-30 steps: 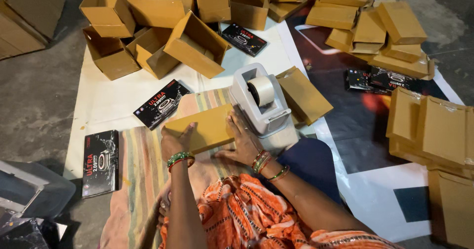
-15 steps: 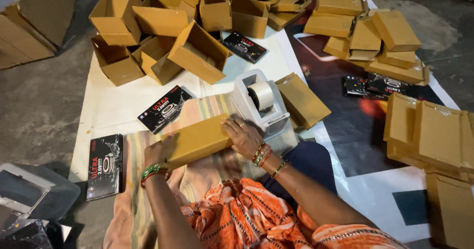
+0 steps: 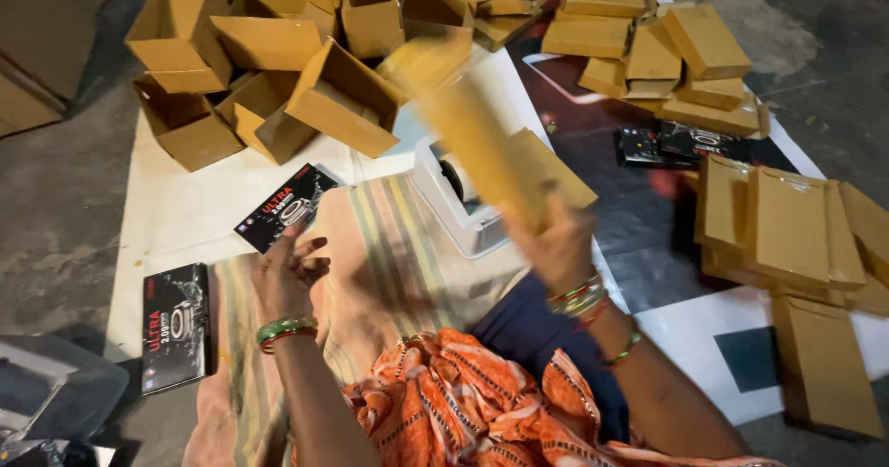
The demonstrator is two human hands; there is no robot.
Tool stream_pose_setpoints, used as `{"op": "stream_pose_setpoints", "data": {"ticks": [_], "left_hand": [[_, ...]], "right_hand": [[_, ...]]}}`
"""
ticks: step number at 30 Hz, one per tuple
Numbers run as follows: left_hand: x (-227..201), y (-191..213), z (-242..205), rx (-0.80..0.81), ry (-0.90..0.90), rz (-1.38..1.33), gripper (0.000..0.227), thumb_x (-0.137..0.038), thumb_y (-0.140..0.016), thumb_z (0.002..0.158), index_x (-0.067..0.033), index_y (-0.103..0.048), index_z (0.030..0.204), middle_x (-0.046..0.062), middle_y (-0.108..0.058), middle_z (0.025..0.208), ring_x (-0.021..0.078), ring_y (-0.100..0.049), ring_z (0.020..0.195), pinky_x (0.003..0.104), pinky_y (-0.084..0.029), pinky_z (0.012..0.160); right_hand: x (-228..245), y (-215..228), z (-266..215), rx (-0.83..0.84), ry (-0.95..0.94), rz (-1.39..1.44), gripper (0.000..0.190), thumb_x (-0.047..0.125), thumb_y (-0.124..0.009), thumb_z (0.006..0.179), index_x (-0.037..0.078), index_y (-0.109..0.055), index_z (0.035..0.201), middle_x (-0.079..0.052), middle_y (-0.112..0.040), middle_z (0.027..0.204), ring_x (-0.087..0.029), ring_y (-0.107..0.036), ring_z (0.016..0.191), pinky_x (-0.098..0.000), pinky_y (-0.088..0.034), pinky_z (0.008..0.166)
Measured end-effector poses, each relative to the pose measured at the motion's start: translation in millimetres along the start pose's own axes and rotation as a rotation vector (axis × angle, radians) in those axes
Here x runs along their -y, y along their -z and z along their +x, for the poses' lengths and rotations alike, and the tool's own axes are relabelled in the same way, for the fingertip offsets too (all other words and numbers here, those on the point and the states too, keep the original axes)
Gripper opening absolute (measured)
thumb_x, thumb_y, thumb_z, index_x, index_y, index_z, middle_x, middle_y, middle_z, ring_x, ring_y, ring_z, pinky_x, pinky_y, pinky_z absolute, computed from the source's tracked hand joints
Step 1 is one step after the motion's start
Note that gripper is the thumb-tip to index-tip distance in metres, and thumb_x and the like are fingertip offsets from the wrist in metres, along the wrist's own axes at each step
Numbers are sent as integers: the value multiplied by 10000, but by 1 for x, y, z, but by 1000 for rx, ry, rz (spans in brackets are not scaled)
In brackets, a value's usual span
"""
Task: The person packs smart watches into small cardboard boxes. They open the product packaging, place the watch and accessories inside a brown shipping box, close the flaps, and seal the box with packing tape using a tape dispenser.
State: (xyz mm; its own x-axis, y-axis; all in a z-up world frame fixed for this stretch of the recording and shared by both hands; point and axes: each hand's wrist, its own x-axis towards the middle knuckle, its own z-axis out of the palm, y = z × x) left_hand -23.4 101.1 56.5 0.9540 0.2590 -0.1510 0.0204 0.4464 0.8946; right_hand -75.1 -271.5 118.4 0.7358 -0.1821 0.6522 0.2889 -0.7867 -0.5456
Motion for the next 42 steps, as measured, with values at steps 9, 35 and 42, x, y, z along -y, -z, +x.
{"op": "stream_pose_setpoints", "data": {"ticks": [9, 35, 42], "left_hand": [[86, -22, 11, -144, -5, 342, 312, -160, -702, 929, 50, -710, 1160, 157, -767, 812, 160, -669, 515, 268, -524, 449], [86, -40, -1, -203, -107, 672, 263, -115, -692, 896, 22, -732, 1116, 124, -776, 798, 134, -698, 546, 266, -553, 494], [89, -37, 1, -186, -156, 729, 249, -108, -692, 887, 10, -744, 1100, 119, -776, 796, 135, -713, 558, 264, -561, 514]], "right_hand": [[-197, 83, 16, -100, -841, 589, 243, 197, -769, 892, 56, -680, 1069, -6, -702, 854, -61, -547, 546, -186, -364, 430], [-336, 102, -71, 469, -1381, -225, 779, 574, -659, 908, -64, -611, 1352, -249, -616, 1342, -415, -649, 1213, -513, -556, 988], [-272, 82, -46, 606, -1060, -868, 1096, 831, -586, 819, 36, -366, 1540, -311, -549, 1428, -480, -566, 1301, -589, -497, 1031]]}}
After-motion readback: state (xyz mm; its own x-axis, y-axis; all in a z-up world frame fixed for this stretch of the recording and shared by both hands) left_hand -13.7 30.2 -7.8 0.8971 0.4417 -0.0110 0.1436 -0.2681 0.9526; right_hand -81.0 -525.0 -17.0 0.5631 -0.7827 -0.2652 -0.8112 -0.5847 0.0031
